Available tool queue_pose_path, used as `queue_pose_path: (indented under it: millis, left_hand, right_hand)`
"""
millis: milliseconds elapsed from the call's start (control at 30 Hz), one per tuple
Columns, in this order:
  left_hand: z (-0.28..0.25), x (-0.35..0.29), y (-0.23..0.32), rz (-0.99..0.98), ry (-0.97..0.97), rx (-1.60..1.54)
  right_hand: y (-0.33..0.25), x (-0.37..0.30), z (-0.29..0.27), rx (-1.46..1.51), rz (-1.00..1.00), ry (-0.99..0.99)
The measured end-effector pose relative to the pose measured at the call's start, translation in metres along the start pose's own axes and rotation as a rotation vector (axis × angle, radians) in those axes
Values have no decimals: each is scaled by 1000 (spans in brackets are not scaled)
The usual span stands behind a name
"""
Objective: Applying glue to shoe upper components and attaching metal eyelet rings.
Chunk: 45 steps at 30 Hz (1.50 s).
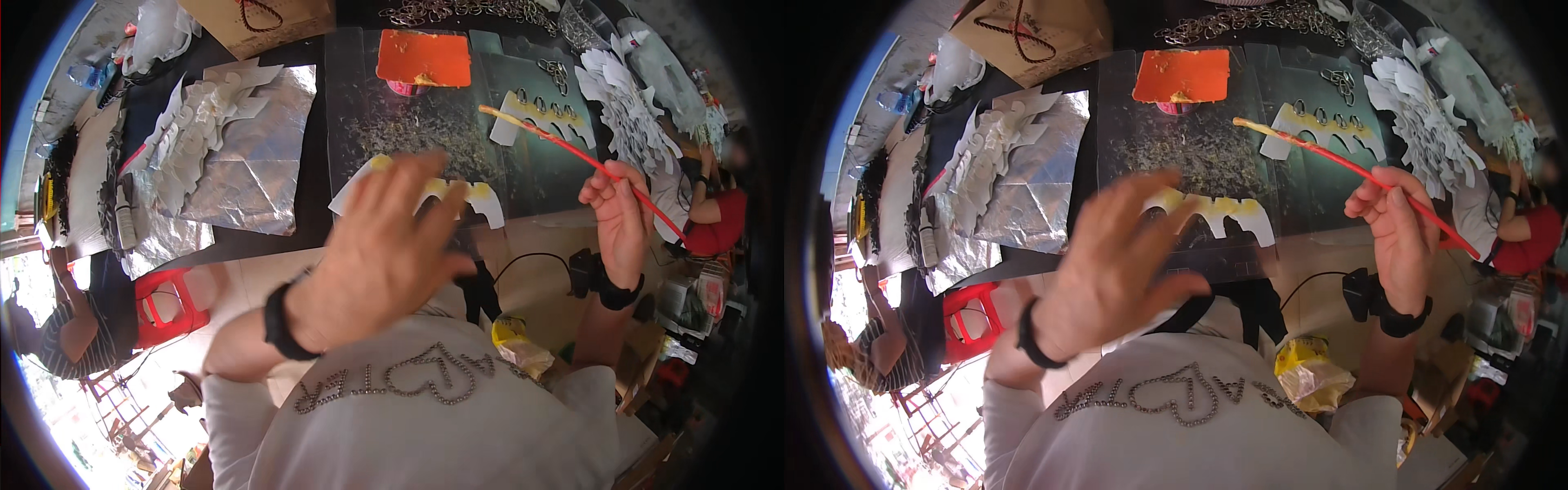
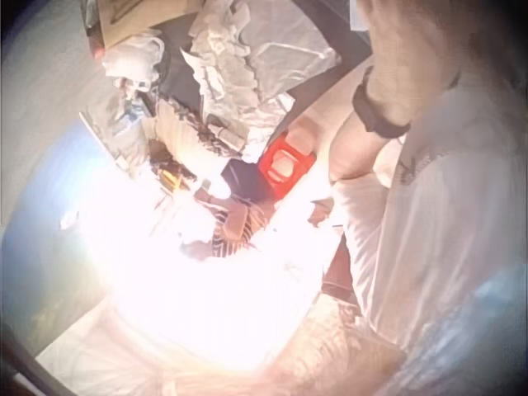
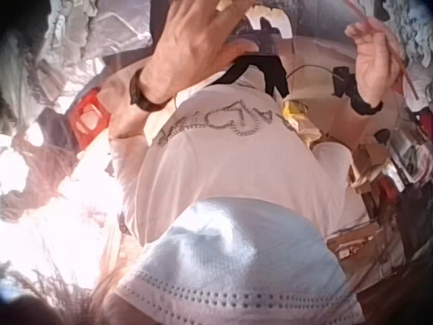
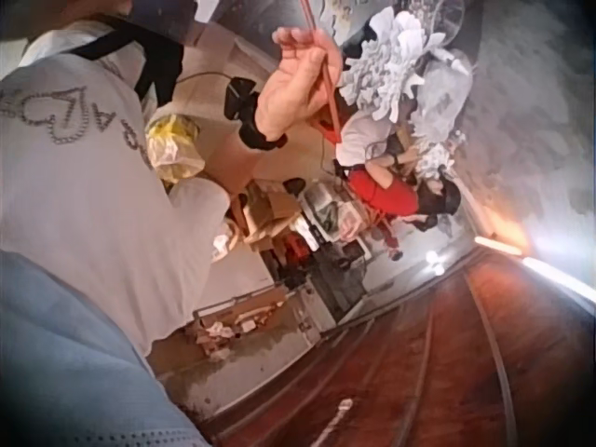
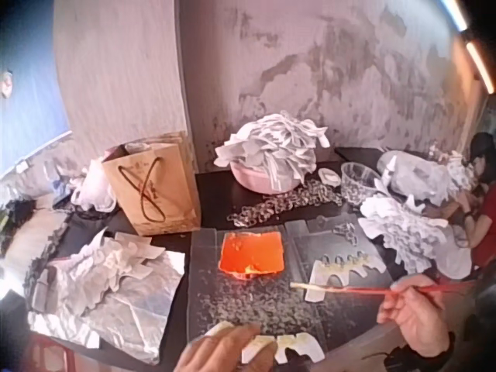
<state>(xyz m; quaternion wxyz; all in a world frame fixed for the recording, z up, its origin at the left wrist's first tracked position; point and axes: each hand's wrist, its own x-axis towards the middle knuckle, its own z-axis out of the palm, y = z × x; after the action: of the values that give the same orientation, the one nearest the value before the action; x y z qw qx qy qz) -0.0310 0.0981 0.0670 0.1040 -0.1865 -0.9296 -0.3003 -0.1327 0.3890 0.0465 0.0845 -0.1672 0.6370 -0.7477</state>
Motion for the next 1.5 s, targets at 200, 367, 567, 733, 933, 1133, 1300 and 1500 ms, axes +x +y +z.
queue_pose_path:
  millis: [200,367,567,733,933,1133,1300,1500]
  left_hand:
    - [-4,67,-85,45,60,308]
    - [17,103,-123,142,39,434]
    - [10,115,-118,67,13,311]
    - [14,119,-127,97,44,239]
    - [13,115,-141,373,83,360]
    - [3,115,-130,60,-5,205]
    - [-2,111,-126,148,15,218]
    - [-4,102,-115,46,115,287]
  right_hand:
    - [0,9,19,-93,-26,-94]
    - [-3,15,24,-171,-63,-110]
    - [5,35,38,-195,-125,-138]
    - [15,66,57,-234,-191,-226]
    - [50,123,92,-613,-369,-305]
    - [47,129,78,-687,-141,-344]
    - [14,147,-12,-1133,49,-254]
    - [94,196,-88,-1393,-261,-129]
